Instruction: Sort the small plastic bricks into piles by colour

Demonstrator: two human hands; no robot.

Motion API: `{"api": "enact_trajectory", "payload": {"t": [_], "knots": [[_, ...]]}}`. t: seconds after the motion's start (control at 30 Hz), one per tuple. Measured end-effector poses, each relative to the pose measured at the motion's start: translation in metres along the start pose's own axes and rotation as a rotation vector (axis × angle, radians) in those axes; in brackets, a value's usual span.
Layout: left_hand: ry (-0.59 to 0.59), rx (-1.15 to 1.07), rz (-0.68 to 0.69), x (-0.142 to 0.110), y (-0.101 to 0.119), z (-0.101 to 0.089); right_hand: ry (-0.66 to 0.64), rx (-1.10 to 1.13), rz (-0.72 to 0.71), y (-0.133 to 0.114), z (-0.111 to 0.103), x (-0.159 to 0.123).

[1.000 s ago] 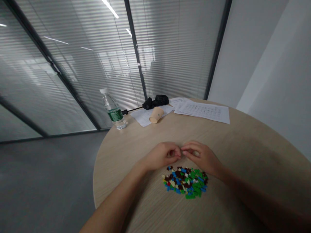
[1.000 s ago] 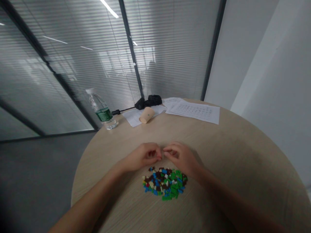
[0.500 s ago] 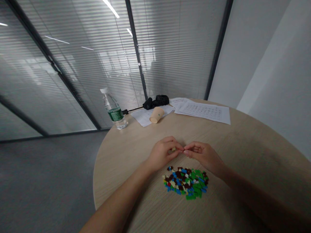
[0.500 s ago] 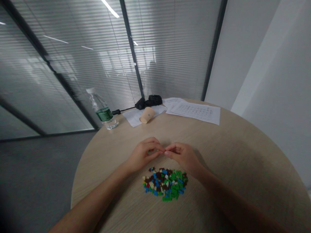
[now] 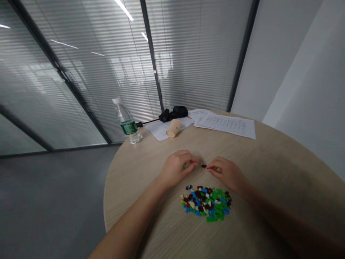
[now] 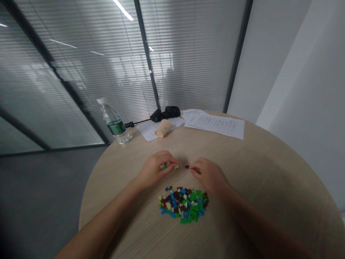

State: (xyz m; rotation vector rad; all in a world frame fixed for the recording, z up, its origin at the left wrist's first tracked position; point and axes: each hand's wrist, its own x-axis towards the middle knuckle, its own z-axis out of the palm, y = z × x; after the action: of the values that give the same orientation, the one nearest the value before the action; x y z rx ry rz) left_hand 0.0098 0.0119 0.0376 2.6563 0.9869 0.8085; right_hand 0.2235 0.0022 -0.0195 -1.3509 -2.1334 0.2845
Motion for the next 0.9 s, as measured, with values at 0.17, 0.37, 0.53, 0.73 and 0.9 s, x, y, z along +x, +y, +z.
{"api": "enact_trajectory", "payload": {"t": [0.17, 0.37, 0.53, 0.73, 0.9], "knots": [[-0.014, 0.021, 0.010, -0.0001, 0.0007, 0.0002, 0.016, 0.019, 0.005, -0.0034, 0.0014, 0.0008], [-0.011, 0.042, 0.008, 0.0007, 0.0020, -0.0005, 0.030, 0.063, 0.030, -0.0043, 0.0009, 0.0021], [-0.030, 0.064, 0.000, 0.0009, 0.0018, -0.0001, 0.066, 0.070, 0.031, -0.0020, 0.0043, 0.0022], [-0.039, 0.072, 0.002, 0.0007, 0.0013, 0.0000, 0.086, 0.092, 0.003, -0.0020, 0.0037, 0.0034], [-0.051, 0.068, -0.003, 0.0008, 0.0030, -0.0018, 0.064, 0.108, -0.062, -0.0019, 0.0059, 0.0042]]}}
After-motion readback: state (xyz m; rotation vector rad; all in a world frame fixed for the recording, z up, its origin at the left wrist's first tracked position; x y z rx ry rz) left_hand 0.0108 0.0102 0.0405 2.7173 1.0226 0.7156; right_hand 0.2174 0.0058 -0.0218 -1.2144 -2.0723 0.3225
